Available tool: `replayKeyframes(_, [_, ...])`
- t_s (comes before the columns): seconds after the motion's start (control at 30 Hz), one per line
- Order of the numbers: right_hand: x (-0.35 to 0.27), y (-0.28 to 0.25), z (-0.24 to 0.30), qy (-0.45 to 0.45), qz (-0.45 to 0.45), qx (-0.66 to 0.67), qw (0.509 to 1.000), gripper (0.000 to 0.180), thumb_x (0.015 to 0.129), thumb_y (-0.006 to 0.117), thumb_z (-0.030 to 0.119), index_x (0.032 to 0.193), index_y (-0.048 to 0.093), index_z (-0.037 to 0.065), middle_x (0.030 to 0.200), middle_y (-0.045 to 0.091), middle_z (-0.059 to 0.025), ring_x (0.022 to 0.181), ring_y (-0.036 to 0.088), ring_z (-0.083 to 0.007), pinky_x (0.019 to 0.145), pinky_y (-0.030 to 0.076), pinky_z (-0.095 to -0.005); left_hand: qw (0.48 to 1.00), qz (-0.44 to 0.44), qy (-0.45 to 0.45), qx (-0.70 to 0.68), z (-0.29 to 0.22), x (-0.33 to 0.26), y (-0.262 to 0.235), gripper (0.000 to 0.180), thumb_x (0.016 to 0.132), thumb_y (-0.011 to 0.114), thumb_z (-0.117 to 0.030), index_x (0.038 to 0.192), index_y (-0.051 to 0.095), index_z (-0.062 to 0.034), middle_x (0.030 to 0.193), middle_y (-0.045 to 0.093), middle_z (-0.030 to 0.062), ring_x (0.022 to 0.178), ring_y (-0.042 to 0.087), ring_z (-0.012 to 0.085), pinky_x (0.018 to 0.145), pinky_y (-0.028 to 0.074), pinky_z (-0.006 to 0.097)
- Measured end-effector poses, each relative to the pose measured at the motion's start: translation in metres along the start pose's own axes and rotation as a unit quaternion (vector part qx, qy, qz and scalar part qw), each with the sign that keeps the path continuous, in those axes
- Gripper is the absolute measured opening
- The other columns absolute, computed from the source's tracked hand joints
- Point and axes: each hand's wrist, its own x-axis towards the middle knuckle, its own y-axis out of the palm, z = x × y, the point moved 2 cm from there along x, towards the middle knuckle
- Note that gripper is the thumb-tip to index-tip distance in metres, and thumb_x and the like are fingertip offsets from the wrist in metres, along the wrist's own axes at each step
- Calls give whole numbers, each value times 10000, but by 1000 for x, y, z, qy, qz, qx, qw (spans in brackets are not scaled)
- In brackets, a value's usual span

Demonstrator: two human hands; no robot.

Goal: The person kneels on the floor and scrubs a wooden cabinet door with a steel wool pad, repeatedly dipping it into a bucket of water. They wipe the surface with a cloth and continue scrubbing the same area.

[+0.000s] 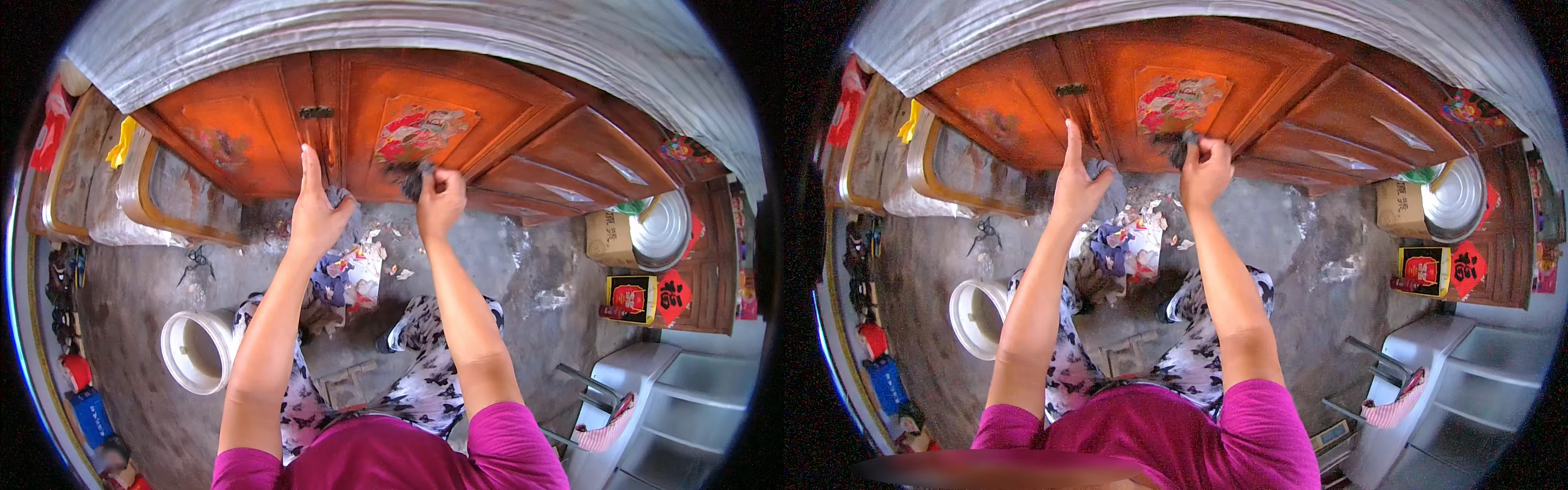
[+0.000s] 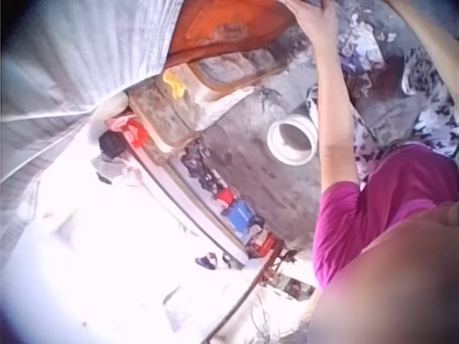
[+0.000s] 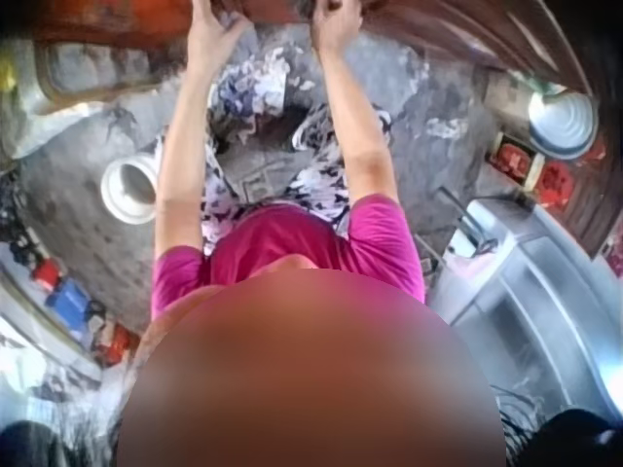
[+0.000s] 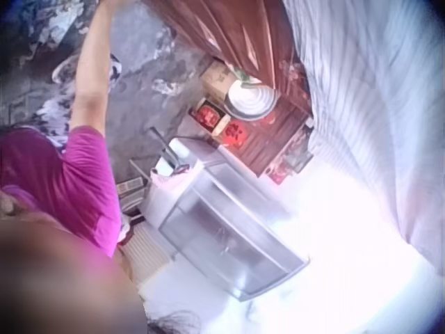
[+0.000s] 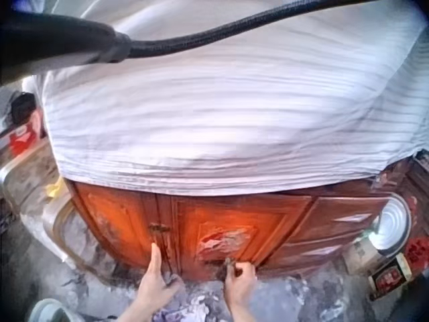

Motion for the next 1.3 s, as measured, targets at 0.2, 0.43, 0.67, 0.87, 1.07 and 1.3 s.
replayKeyframes(0.2, [10,-8,13,19,6,17,1000,141,837,762,102,915,652,59,912,686,-130,854,665,-342,805,508,-447,1000,-2,14,5,-19,4,-4,1075,861,741,-147,1661,42,13,1720,149,282,1587,208,398,1239,318,408])
replayKeyframes(0.43, [0,21,0,101,-42,180,977,210,870,798,140,888,634,9,830,662,-112,728,637,-260,731,528,-392,1000,18,-13,4,22,0,11,1071,859,734,-135,1661,40,12,1719,146,285,1585,215,396,1230,334,412])
replayKeyframes(0.67, [-37,41,-55,163,27,103,981,258,863,827,166,913,631,6,797,687,-103,708,630,-228,730,528,-369,999,-3,20,25,51,-14,26,1062,861,729,-120,1663,45,4,1713,161,291,1572,242,407,1221,349,416])
replayKeyframes(0.87, [-10,36,-9,93,-26,105,990,240,884,799,173,908,605,34,824,673,-108,735,638,-259,727,519,-412,1000,12,-11,19,33,0,5,1050,865,713,-108,1668,43,-10,1716,151,285,1566,252,409,1219,354,412])
replayKeyframes(1.07, [-46,55,-58,118,-33,94,988,208,876,799,126,924,629,16,837,668,-112,762,625,-258,758,524,-387,1000,20,-7,22,51,-9,7,1070,849,719,-117,1672,42,-25,1717,164,273,1561,269,398,1199,379,420])
replayKeyframes(1.3, [-31,63,-21,19,-56,78,995,190,891,781,106,953,626,16,936,658,-128,849,636,-232,769,501,-373,998,30,-46,9,49,4,-1,1070,851,707,-125,1670,27,-18,1714,172,275,1559,273,395,1192,389,423])
